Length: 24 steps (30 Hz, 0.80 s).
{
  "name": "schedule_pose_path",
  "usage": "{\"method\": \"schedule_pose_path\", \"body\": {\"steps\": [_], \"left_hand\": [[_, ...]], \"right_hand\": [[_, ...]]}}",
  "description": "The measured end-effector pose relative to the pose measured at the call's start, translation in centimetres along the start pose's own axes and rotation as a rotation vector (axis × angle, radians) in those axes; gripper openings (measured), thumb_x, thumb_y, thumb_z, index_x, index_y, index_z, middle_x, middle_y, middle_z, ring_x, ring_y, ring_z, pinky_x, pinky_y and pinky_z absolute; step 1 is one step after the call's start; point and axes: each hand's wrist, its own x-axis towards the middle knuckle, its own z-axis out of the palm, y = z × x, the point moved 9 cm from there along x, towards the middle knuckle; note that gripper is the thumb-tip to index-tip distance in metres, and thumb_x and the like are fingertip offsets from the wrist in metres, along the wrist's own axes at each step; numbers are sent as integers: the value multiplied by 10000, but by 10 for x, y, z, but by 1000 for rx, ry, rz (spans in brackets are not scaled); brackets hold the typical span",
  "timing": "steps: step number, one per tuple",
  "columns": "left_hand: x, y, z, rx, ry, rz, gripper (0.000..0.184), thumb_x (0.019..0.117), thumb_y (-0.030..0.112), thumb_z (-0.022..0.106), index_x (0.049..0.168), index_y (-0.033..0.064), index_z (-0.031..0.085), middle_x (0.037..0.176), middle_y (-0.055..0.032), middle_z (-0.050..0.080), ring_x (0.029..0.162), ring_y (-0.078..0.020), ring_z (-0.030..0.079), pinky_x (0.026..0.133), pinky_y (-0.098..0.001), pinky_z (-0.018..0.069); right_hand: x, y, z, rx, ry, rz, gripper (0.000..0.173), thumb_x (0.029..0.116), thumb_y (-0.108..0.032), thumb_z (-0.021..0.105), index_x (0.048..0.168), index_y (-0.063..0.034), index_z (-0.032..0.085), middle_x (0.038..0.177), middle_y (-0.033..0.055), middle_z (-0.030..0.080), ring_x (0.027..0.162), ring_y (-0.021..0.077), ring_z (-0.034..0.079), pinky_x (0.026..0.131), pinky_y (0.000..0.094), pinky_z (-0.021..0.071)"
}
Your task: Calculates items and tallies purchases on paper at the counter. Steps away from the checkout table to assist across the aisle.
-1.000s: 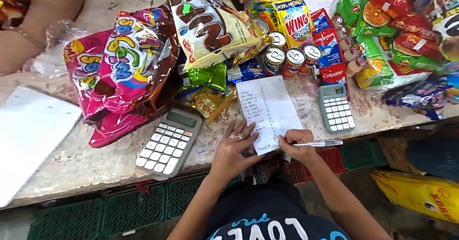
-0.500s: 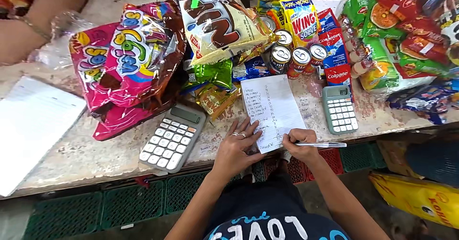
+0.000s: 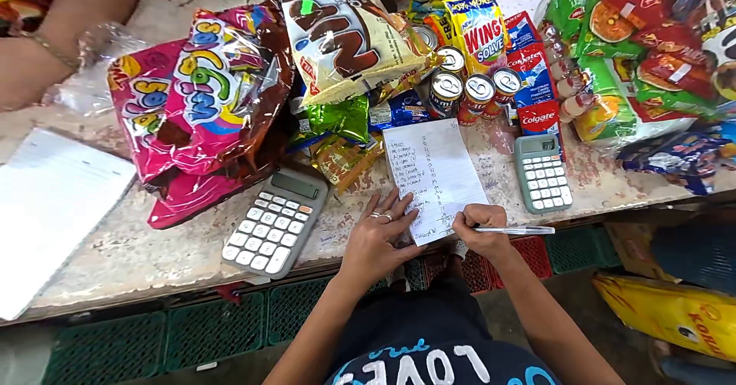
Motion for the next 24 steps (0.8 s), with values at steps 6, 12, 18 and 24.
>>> {"method": "schedule_pose_path", "body": {"steps": [6, 12, 18, 24], "left_hand": [[1, 1, 0, 2, -7, 1, 556, 851, 491, 772, 1233, 87, 753, 1352, -134, 675, 1337, -381, 575, 1157, -643, 355], [2, 1, -1, 1, -8, 1, 557, 852, 489, 772, 1234, 84, 752, 1357, -135, 671, 1339, -383, 572, 1157, -644, 355], [3, 0, 0, -10, -12, -3, 557, 849, 491, 775, 1236, 91, 752, 1379, -139, 656, 1347, -389, 563, 1152, -654, 358], [2, 2, -1, -9, -6, 10, 552, 849, 489, 775, 1238, 97, 751, 1376, -124, 661, 1354, -368, 562, 1167, -635, 350]], "right_hand": [[1, 0, 0, 23, -6, -1, 336, 819, -30, 673, 572, -135, 471, 552, -59, 477, 526, 22, 490, 478, 199, 395], [1, -2, -3, 25, 31, -12, 321, 813, -10, 667, 575, -131, 489, 551, -61, 490, 524, 19, 492, 476, 196, 397], [1, 3, -11, 43, 80, -13, 332, 824, -23, 663, 587, -144, 464, 543, -67, 461, 505, 20, 470, 465, 199, 385], [1, -1, -10, 39, 79, -3, 330, 821, -27, 667, 585, -140, 465, 544, -63, 466, 507, 18, 473, 466, 194, 384]]}}
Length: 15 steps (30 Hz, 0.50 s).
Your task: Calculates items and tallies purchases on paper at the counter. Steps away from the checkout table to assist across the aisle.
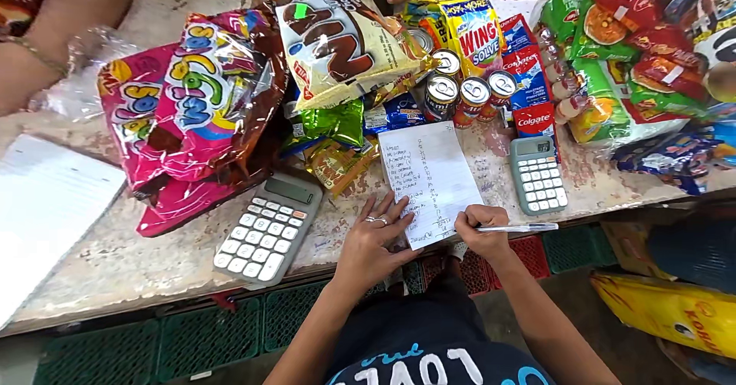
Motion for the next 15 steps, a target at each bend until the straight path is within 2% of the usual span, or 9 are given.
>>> {"method": "schedule_pose_path", "body": {"steps": [4, 8, 15], "left_hand": [[-1, 0, 1, 3, 11, 15, 552, 851, 493, 764, 1231, 92, 754, 1389, -121, 653, 1369, -362, 548, 1171, -632, 340], [0, 1, 1, 6, 16, 20, 552, 854, 492, 761, 1236, 94, 752, 1390, -124, 651, 1369, -357, 549, 1175, -625, 336], [-4, -1, 2, 7, 14, 19, 552, 850, 490, 764, 1241, 100, 750, 1392, -121, 651, 1382, -345, 539, 1183, -621, 326]], "right_hand": [[3, -4, -1, 36, -7, 25, 340, 848, -42, 689, 597, -133, 479, 540, -62, 473, 497, 17, 472, 460, 193, 384], [6, -4, -3, 75, -39, 88, 324, 839, -116, 802, 625, -109, 558, 554, -48, 550, 497, 27, 527, 457, 199, 430], [2, -4, -2, 55, -6, 29, 334, 842, -32, 697, 594, -125, 492, 538, -59, 489, 499, 12, 482, 460, 188, 391]]}}
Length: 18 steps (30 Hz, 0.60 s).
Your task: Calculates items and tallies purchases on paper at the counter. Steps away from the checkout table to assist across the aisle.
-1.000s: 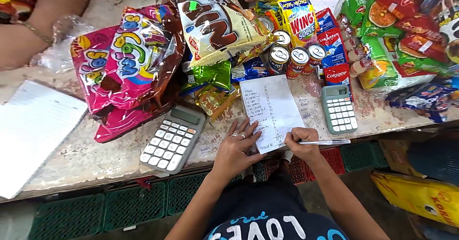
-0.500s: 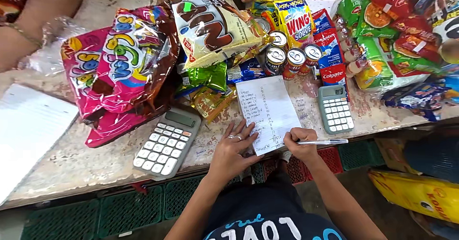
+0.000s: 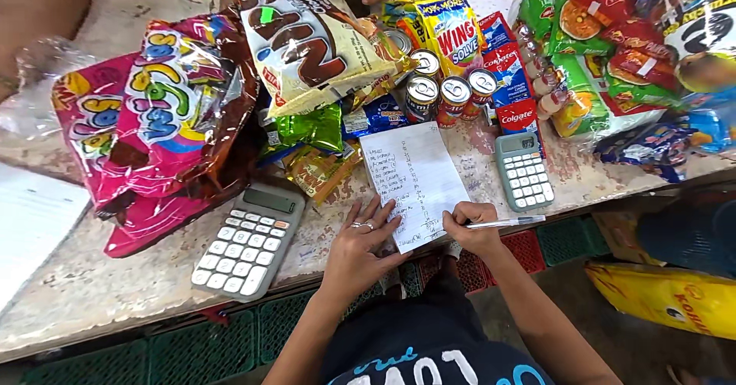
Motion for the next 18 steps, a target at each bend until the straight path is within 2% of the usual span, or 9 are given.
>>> {"method": "schedule_pose_path", "body": {"steps": [18], "left_hand": [[-2, -1, 0, 17, 9, -5, 550, 848, 493, 768, 1226, 94, 758, 1345, -138, 678, 1345, -372, 569, 1162, -634, 348]], "right_hand": [[-4, 0, 2, 32, -8, 10, 324, 853, -19, 675, 602, -123, 498, 542, -62, 484, 503, 13, 477, 467, 188, 390]]}}
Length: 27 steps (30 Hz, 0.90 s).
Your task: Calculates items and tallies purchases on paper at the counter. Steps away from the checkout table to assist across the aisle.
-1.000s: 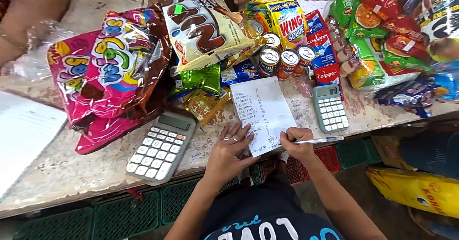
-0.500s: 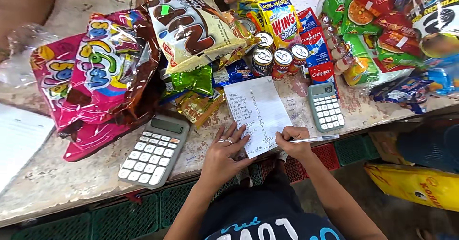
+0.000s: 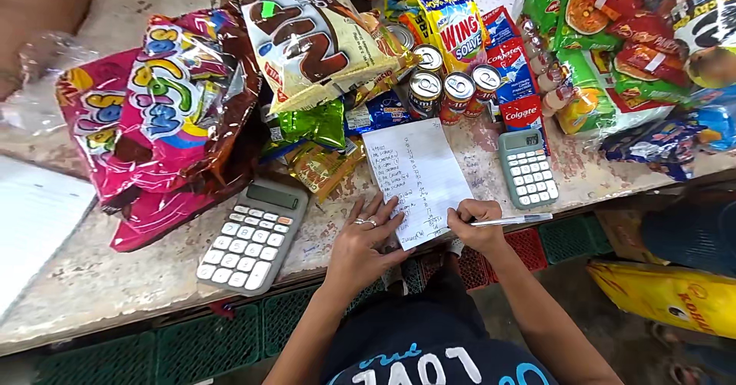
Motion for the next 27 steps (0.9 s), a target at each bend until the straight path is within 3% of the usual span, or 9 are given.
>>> {"method": "schedule_pose_path", "body": {"steps": [27], "left_hand": [[2, -1, 0, -20, -10, -24, 540, 844, 476, 783, 1219, 88, 761, 1314, -146, 694, 1322, -390, 585, 1156, -658, 343]], "right_hand": [[-4, 8, 5, -99, -63, -10, 349, 837, -37, 675, 568, -127, 470, 537, -57, 478, 519, 19, 483, 478, 200, 384]]}}
